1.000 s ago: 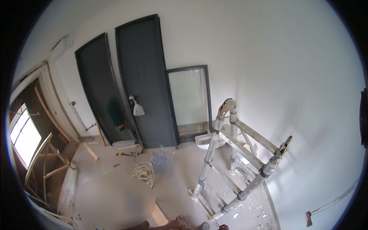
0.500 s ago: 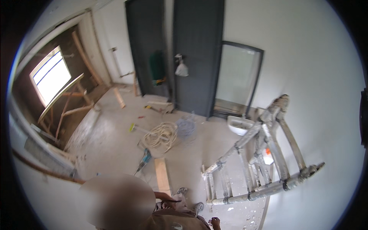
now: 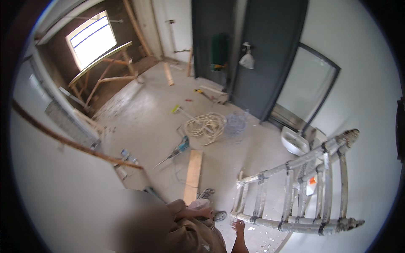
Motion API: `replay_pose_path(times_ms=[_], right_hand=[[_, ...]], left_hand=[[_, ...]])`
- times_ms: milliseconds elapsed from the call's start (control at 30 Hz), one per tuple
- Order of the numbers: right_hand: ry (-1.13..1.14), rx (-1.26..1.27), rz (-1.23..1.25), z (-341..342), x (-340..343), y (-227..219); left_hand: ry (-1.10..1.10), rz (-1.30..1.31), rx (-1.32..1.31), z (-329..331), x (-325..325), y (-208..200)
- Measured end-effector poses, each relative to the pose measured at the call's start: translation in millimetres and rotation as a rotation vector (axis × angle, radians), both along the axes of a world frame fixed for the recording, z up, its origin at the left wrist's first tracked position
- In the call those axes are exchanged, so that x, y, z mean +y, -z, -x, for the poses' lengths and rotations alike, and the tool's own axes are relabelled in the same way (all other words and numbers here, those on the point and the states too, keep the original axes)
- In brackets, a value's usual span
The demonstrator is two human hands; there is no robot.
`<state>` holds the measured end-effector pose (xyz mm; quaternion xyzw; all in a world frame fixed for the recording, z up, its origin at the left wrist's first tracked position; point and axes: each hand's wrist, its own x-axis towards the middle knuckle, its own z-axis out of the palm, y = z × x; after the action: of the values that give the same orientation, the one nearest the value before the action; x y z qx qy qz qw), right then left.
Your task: The person uses a hammer drill to carve a vertical channel into a white wall.
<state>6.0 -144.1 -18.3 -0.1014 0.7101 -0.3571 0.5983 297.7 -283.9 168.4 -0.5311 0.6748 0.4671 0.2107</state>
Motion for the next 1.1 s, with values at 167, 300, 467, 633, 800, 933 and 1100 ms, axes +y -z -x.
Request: replay_pose_path(times_ms=[167, 300, 467, 633, 800, 933, 1100], right_hand=[[-0.035, -0.003, -0.104, -1.2, 11.6, -6.6], [-0.081, -0.071, -0.119, -26.6, 20.9, -7.7], [-0.039, -0.024, -0.191, -2.9, 49.5, -14.4], [-0.061, -0.027, -0.191, 3.0, 48.9, -21.1], [-0.025, -0.021, -0.2, 10.4, 40.1, -24.3], [-0.066, -0.032, -0.191, 5.5, 24.5, -17.0], [-0.088, -0.095, -0.167, 12.5, 38.8, -9.2]], left_hand=[[-0.062, 0.09, 0.03, -0.9, -5.5, 22.1], [-0.23, 0.214, -0.02, -60.5, -13.7, 95.5], [-0.344, 0.213, -0.038, -42.2, -34.8, 101.0], [-0.307, 0.23, -0.025, -28.3, -47.2, 83.2], [-0.227, 0.211, 0.037, 9.2, -44.1, 69.6], [-0.316, 0.205, 0.175, 0.0, -23.2, 79.4], [-0.444, 0.368, 0.18, -39.8, -3.2, 67.9]])
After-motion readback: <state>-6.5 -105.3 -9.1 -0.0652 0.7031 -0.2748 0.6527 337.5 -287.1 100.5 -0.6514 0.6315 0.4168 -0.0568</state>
